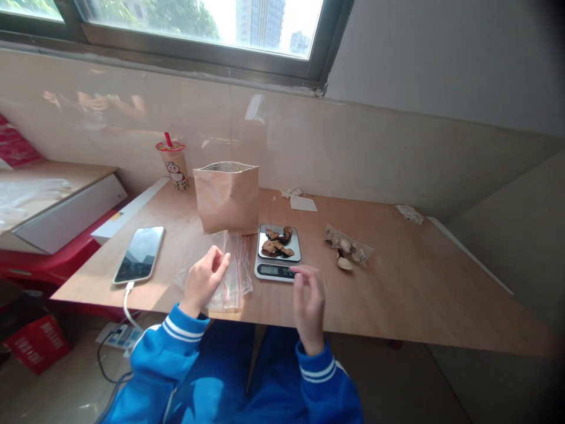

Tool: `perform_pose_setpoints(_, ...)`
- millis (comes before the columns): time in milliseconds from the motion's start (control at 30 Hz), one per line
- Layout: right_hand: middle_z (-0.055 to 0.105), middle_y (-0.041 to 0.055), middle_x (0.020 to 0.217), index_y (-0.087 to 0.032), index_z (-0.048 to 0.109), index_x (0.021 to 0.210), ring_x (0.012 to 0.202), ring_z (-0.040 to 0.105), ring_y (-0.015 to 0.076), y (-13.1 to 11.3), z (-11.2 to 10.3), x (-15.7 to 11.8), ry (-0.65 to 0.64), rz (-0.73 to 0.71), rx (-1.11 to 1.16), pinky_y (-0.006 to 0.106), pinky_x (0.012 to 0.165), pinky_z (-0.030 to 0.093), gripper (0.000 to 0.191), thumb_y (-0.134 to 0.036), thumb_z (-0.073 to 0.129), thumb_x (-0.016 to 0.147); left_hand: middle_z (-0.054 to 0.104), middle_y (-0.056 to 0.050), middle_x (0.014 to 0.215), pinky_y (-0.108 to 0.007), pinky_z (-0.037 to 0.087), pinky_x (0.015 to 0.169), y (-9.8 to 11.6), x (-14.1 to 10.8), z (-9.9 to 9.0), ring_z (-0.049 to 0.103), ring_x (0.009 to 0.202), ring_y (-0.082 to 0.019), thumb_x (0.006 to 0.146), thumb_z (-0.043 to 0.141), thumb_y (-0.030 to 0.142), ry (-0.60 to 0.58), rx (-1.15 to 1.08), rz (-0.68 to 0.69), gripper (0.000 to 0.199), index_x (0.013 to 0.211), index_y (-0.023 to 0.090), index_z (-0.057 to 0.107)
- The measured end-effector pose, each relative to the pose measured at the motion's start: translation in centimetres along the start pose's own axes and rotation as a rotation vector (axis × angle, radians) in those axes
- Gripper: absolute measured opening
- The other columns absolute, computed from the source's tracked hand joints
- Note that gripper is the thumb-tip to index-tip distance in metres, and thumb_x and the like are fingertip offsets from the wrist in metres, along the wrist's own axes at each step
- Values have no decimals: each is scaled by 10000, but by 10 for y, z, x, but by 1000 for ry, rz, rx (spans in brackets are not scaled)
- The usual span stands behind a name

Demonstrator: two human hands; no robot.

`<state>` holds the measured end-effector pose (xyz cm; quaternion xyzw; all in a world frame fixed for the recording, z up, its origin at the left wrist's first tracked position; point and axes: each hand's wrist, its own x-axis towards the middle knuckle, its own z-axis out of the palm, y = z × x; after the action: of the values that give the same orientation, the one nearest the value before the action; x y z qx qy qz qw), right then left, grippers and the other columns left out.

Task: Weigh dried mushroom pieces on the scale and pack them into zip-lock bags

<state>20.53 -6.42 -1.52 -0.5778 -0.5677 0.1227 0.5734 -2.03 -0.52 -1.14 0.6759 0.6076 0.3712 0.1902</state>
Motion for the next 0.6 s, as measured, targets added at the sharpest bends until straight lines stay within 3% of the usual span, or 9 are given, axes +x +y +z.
perform_pose_setpoints(100,608,41,937,-225,555,997,703,561,156,-47,37,-14,-373,136,162,293,658,466,202,-397,468,937,446,37,610,-244,367,593,29,-9,3,465,576,-129,899,467,481,-47,-189,63,325,714,217,426)
perform_pose_setpoints(167,576,-2,787,-217,537,875,615,512,133,-58,50,-13,-503,194,208,269,599,419,238,-437,467,934,434,37,619,-236,379,593,39,-13,6,455,582,-120,920,433,478,-118,-379,54,338,713,212,423)
perform_pose_setpoints(300,500,-29,648,-213,458,696,607,484,123,-52,47,-4,-549,267,329,248,601,387,377,-471,389,962,425,40,629,-221,368,555,39,-17,9,416,567,-106,920,442,498,-125,-683,-44,347,733,205,440)
perform_pose_setpoints(433,472,-35,638,-209,458,691,599,457,114,-47,39,-4,-554,294,371,241,612,384,416,-517,376,958,415,40,630,-209,353,526,36,-21,17,392,561,-93,894,503,502,-106,-832,-94,359,715,197,442)
perform_pose_setpoints(600,420,-46,648,-221,407,709,606,428,114,-57,49,-9,-581,295,411,237,568,353,379,-524,424,937,360,42,625,-204,356,492,52,-28,35,366,539,-81,865,540,527,-24,-1003,-199,399,691,197,399)
